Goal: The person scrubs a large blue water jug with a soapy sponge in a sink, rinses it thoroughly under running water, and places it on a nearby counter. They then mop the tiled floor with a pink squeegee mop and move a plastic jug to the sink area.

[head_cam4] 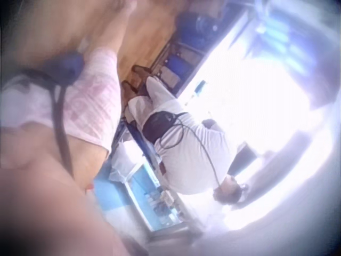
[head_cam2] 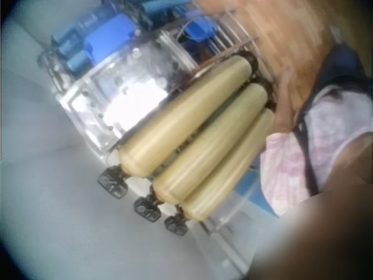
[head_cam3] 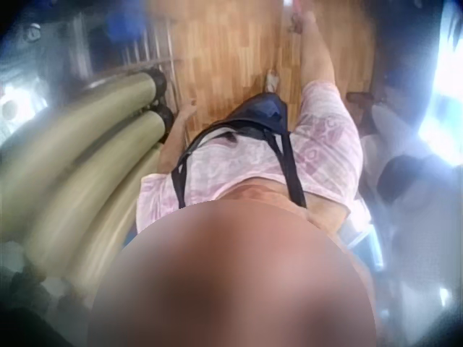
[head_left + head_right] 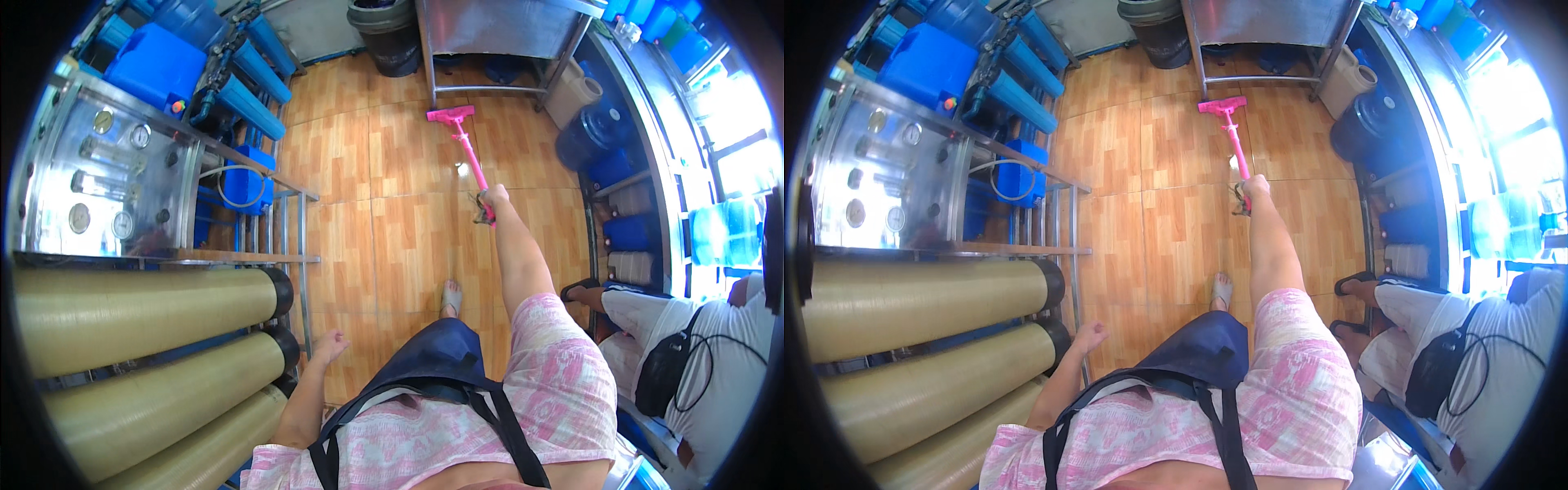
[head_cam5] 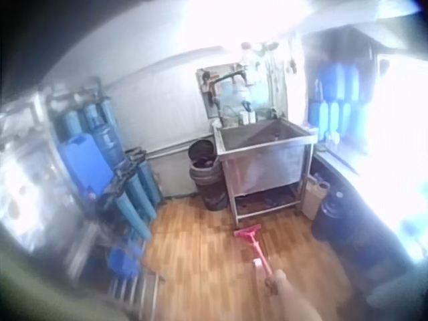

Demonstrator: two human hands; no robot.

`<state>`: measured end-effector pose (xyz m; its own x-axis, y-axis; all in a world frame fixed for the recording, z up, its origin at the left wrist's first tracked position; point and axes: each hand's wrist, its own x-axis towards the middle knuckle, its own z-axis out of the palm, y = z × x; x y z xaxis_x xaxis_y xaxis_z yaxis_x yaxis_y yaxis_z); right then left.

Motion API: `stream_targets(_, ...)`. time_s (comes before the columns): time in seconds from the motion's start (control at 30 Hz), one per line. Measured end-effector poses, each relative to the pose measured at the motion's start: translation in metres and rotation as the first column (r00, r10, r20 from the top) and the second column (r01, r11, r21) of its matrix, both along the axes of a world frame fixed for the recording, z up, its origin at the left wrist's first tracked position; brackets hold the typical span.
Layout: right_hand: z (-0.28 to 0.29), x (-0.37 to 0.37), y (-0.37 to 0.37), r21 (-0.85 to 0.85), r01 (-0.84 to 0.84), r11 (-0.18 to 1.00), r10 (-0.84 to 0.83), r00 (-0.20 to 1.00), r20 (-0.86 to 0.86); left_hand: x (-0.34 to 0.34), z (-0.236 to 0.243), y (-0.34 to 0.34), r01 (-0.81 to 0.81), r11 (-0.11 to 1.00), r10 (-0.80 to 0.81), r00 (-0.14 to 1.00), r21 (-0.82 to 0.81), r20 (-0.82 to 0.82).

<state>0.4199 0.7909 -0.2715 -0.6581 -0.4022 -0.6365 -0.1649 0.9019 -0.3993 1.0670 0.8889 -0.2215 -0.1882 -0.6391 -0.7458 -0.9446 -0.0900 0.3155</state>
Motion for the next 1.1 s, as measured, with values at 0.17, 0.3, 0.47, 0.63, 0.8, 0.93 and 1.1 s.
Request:
stream_targets(0.17,-0.039,-0.020,0.158,-0.002,-0.059,0.998,0.059,0.998,-0.023,-0.093,-0.016,-0.020,0.240,0.970,-0.237,0.970,0.043,-0.058)
stream_targets(0.3,-0.048,0.092,0.442,-0.020,0.067,0.998,-0.068,0.995,-0.067,-0.146,-0.030,-0.058,0.299,0.953,-0.297,0.954,0.056,-0.042)
stream_targets(0.47,0.029,0.221,0.680,0.496,0.205,0.844,-0.309,0.942,0.135,-0.184,-0.029,-0.096,0.299,0.951,-0.301,0.954,0.077,0.015)
stream_targets(0.63,0.057,0.231,0.672,0.559,0.302,0.772,-0.448,0.883,0.142,-0.204,-0.026,-0.107,0.323,0.943,-0.323,0.946,0.081,-0.007)
stream_targets(0.8,0.000,0.150,0.539,0.327,0.380,0.865,-0.422,0.904,0.064,-0.209,-0.021,-0.102,0.259,0.965,-0.259,0.966,0.043,-0.016)
stream_targets(0.93,-0.062,-0.006,0.350,0.084,0.346,0.934,-0.342,0.938,-0.058,-0.199,-0.006,-0.095,0.222,0.973,-0.222,0.975,0.055,-0.014)
stream_targets(1.1,-0.055,-0.188,0.084,-0.083,0.127,0.988,-0.137,0.982,-0.133,-0.171,0.024,-0.081,0.143,0.990,-0.144,0.988,0.010,0.053)
